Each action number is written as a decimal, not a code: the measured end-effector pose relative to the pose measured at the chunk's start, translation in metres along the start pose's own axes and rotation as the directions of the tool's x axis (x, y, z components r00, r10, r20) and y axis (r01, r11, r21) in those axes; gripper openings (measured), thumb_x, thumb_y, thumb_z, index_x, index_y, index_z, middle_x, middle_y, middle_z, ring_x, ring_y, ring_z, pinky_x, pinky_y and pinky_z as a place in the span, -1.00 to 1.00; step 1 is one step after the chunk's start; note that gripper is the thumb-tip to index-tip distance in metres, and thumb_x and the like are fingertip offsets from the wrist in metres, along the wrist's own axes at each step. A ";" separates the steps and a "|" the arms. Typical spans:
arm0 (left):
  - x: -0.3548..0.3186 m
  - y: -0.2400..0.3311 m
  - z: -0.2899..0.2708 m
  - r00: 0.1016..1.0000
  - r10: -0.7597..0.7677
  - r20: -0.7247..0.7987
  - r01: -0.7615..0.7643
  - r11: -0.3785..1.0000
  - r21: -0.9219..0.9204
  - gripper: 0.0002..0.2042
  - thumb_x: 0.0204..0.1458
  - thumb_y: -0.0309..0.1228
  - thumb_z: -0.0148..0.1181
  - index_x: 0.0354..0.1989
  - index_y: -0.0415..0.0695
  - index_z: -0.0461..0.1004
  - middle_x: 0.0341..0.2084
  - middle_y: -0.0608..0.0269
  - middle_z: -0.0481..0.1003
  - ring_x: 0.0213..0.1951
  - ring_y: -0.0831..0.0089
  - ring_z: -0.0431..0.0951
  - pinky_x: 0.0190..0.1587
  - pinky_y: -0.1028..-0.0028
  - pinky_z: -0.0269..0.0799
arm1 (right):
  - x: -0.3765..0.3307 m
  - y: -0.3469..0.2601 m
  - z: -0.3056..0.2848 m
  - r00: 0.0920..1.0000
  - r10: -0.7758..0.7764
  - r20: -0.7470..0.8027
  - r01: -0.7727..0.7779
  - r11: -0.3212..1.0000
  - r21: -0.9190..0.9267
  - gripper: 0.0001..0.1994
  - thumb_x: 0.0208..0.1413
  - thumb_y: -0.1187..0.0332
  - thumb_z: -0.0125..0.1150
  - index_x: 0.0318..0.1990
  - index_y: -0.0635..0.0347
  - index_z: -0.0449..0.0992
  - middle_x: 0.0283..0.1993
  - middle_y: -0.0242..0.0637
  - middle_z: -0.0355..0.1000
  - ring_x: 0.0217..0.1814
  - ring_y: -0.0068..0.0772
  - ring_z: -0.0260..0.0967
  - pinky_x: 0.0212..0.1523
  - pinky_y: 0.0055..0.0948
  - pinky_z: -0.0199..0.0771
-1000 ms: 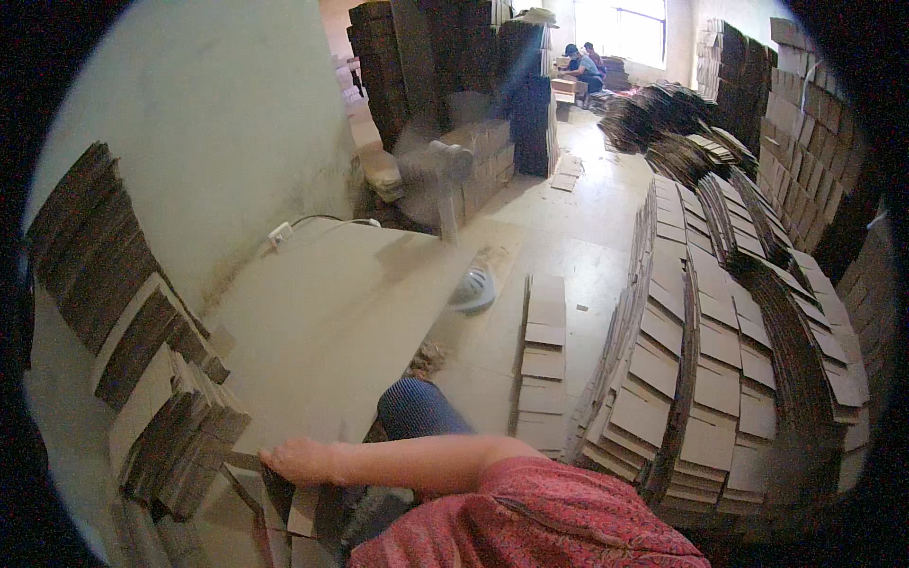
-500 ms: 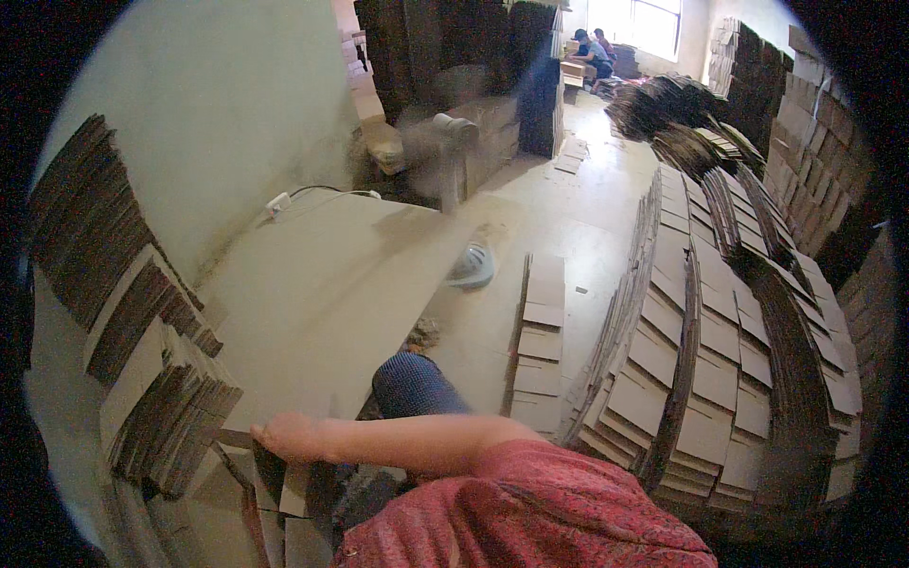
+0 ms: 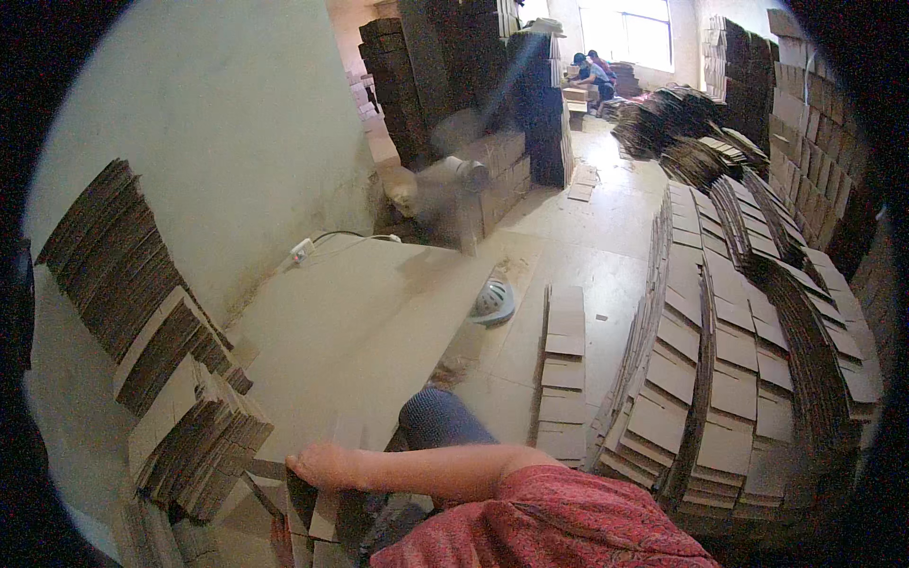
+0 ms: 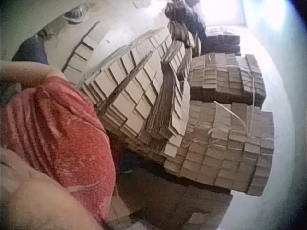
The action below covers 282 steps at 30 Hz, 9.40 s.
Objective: The person sits on the floor and repeatedly folds pre-cut cardboard sheets into multi-compartment dividers. They use an orange utility knife to score or trim edges, then fold the panels into a grid-like structure and place the finished units into a growing stack.
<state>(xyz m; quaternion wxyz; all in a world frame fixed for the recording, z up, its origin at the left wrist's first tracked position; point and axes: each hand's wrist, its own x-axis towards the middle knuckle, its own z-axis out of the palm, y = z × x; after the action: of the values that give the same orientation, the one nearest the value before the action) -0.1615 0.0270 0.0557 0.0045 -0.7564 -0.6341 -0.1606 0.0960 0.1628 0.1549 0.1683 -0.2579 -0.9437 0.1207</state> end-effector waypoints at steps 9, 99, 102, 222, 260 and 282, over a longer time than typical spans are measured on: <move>-0.003 0.019 -0.040 0.718 -0.585 0.377 0.577 0.198 -0.792 -0.65 0.09 -0.39 0.03 0.04 -0.25 0.33 0.09 -0.12 0.27 0.11 0.04 0.28 0.11 0.25 0.22 | 0.007 -0.006 -0.004 0.973 0.148 0.176 -0.191 0.948 0.254 -0.81 0.02 0.40 0.02 -0.21 0.23 0.40 -0.29 -0.02 0.46 -0.25 0.07 0.43 -0.31 -0.09 0.43; 0.235 -0.025 -0.152 0.861 -0.137 -0.491 0.096 0.989 -0.108 -0.73 0.00 -0.55 -0.01 -0.10 -0.19 0.47 -0.25 0.05 0.53 -0.15 0.17 0.50 -0.09 0.38 0.38 | 0.040 0.148 -0.084 0.779 0.140 -0.611 -0.296 0.942 -0.161 -0.52 0.10 0.08 0.09 -0.07 0.41 0.38 -0.19 0.03 0.43 -0.15 -0.04 0.42 -0.20 -0.22 0.42; 0.208 0.040 -0.133 0.852 0.177 -0.492 -0.248 0.965 -0.083 -0.66 -0.06 -0.65 0.00 -0.06 -0.21 0.45 -0.11 0.05 0.47 -0.07 0.19 0.47 0.00 0.39 0.35 | 0.015 0.092 -0.099 0.870 0.467 -0.157 -0.157 0.565 0.810 -0.51 0.10 0.07 0.11 -0.03 0.37 0.37 -0.12 -0.16 0.43 -0.17 -0.33 0.41 -0.21 -0.32 0.43; 0.204 0.057 -0.086 0.929 -0.351 0.116 0.366 0.917 -0.160 -0.69 -0.06 -0.21 0.25 -0.45 -0.29 0.49 -0.64 0.02 0.42 -0.56 0.33 0.40 -0.44 0.33 0.32 | -0.098 0.108 -0.081 0.968 0.122 -0.221 -0.073 0.973 0.218 -0.52 -0.08 0.59 0.01 0.09 0.15 0.34 -0.33 0.09 0.43 -0.36 0.07 0.42 -0.33 -0.18 0.43; 0.170 0.093 -0.101 0.807 0.380 -0.453 -0.502 0.844 -0.187 -0.64 -0.08 -0.40 0.24 -0.05 -0.16 0.43 -0.11 0.08 0.45 -0.18 0.29 0.50 -0.13 0.43 0.41 | -0.025 0.057 -0.087 0.824 0.457 -0.336 -0.041 0.639 0.768 -0.75 0.10 0.33 0.10 -0.17 0.36 0.45 -0.21 -0.27 0.46 -0.19 -0.47 0.39 -0.20 -0.46 0.42; 0.173 -0.012 -0.105 0.860 -0.511 -0.002 0.466 0.786 -0.405 -0.67 -0.03 -0.29 0.25 -0.20 -0.31 0.47 -0.39 0.15 0.53 -0.39 0.44 0.51 -0.32 0.42 0.42 | -0.098 0.076 -0.026 0.852 0.499 -0.160 -0.264 0.672 0.692 -0.51 0.00 0.43 0.23 0.12 0.27 0.28 -0.13 -0.20 0.49 -0.22 -0.55 0.40 -0.21 -0.44 0.39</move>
<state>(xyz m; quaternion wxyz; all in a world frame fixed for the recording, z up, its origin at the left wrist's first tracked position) -0.1726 0.1729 0.1958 -0.1528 -0.5414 -0.7617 -0.3214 0.2192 0.1783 0.1294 0.3753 -0.3943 -0.7228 0.4256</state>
